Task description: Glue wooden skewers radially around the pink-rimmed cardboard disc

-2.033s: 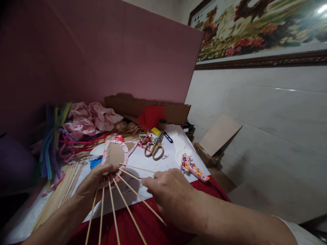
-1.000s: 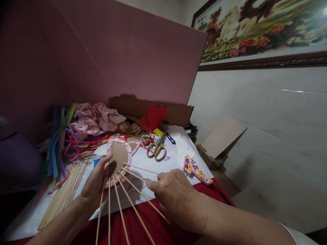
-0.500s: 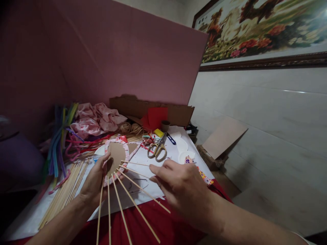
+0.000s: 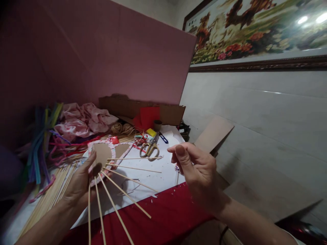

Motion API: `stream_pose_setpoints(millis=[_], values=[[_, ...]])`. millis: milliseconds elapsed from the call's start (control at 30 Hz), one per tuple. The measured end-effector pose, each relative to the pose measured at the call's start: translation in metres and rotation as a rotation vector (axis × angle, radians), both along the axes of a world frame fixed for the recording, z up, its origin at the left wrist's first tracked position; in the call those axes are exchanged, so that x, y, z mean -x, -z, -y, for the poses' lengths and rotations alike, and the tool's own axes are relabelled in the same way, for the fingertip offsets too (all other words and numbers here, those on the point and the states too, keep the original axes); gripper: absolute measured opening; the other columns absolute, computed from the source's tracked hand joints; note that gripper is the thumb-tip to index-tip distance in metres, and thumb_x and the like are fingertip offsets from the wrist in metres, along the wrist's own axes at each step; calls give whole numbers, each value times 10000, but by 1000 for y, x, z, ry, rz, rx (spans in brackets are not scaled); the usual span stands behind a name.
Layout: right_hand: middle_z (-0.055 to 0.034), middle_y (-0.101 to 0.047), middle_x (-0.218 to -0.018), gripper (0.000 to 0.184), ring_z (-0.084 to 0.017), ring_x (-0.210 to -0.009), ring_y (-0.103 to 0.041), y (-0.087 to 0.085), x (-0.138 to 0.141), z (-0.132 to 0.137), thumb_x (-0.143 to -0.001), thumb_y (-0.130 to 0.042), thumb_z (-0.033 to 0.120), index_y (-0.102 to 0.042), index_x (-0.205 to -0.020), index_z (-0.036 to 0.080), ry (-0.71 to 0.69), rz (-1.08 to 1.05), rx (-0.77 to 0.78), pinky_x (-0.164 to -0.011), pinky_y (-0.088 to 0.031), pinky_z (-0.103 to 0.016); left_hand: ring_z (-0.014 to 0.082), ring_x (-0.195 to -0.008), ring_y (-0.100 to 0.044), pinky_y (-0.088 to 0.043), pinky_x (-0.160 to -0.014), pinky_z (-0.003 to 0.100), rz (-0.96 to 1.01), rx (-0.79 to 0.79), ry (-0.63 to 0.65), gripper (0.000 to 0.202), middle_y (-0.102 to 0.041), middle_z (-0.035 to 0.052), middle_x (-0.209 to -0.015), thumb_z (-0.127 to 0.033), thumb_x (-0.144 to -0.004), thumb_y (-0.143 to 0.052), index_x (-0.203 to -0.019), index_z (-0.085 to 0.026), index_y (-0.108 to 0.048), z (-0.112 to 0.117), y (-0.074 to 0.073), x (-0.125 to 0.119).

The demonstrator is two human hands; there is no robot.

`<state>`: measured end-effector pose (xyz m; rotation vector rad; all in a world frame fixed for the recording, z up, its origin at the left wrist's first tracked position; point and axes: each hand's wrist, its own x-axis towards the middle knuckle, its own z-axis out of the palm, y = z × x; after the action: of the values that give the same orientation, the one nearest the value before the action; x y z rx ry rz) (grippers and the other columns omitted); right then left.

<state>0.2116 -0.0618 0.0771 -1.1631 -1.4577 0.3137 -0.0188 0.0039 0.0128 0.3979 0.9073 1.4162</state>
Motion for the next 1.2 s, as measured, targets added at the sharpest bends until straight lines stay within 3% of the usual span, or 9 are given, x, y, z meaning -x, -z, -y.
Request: stream_pose_setpoints(millis=[267,433,500,667,767,900,1000,1200], values=[[16,-482,-564,148,-70,-492,-421,0,-1,-13,-736,-546,313,-587,-731,172,-35,22,145,-413,-330,-170,145,-372,-551,-468,-369,271,-44,-3,67,271,-610,33,-519,-349,-626,-605,-807,-148,-596,-1,6,3],[23,-458,-605,222,-24,-389,-318,12,-15,-53,-737,-515,371,-567,-745,155,-174,-351,284,-318,-198,-153,136,-404,-560,-463,-378,237,63,-64,147,326,-618,63,-560,-382,-657,-567,-852,-122,-590,-4,6,8],[9,-486,-681,219,-14,-393,-309,23,-15,-66,-705,-553,360,-570,-777,154,-216,-390,410,-307,-153,-142,141,-438,-574,-468,-396,230,123,-83,183,316,-620,66,-573,-367,-662,-567,-861,-123,-587,-5,5,9],[-11,-535,-668,401,-94,-557,-493,44,20,-63,-646,-625,306,-537,-1021,197,-547,-177,731,-384,-302,-154,143,-443,-576,-470,-390,232,136,-74,189,323,-617,62,-577,-367,-661,-571,-870,-121,-592,-2,4,7],[-24,-560,-786,451,-101,-591,-515,46,51,-57,-654,-620,298,-496,-1083,235,-690,-141,720,-410,-334,-170,143,-449,-579,-483,-400,247,148,-75,184,328,-624,58,-605,-368,-661,-571,-879,-124,-594,0,4,5],[29,-499,-560,248,-29,-377,-358,55,72,-62,-696,-567,357,-580,-833,151,-742,-207,683,-341,-257,-157,147,-441,-579,-489,-408,263,123,-58,150,341,-621,52,-597,-376,-654,-575,-897,-136,-585,1,5,5],[42,-458,-486,256,-15,-316,-281,65,70,-69,-730,-518,378,-549,-694,126,-715,-282,702,-296,-178,-154,149,-443,-579,-481,-405,257,113,-58,144,345,-620,60,-589,-386,-651,-574,-883,-131,-588,0,5,7],[46,-448,-477,248,-15,-322,-276,69,41,-63,-742,-506,383,-489,-680,143,-639,-486,736,-305,-136,-147,133,-433,-566,-454,-384,221,151,-79,106,305,-611,62,-578,-352,-659,-576,-848,-114,-591,-1,2,9]])
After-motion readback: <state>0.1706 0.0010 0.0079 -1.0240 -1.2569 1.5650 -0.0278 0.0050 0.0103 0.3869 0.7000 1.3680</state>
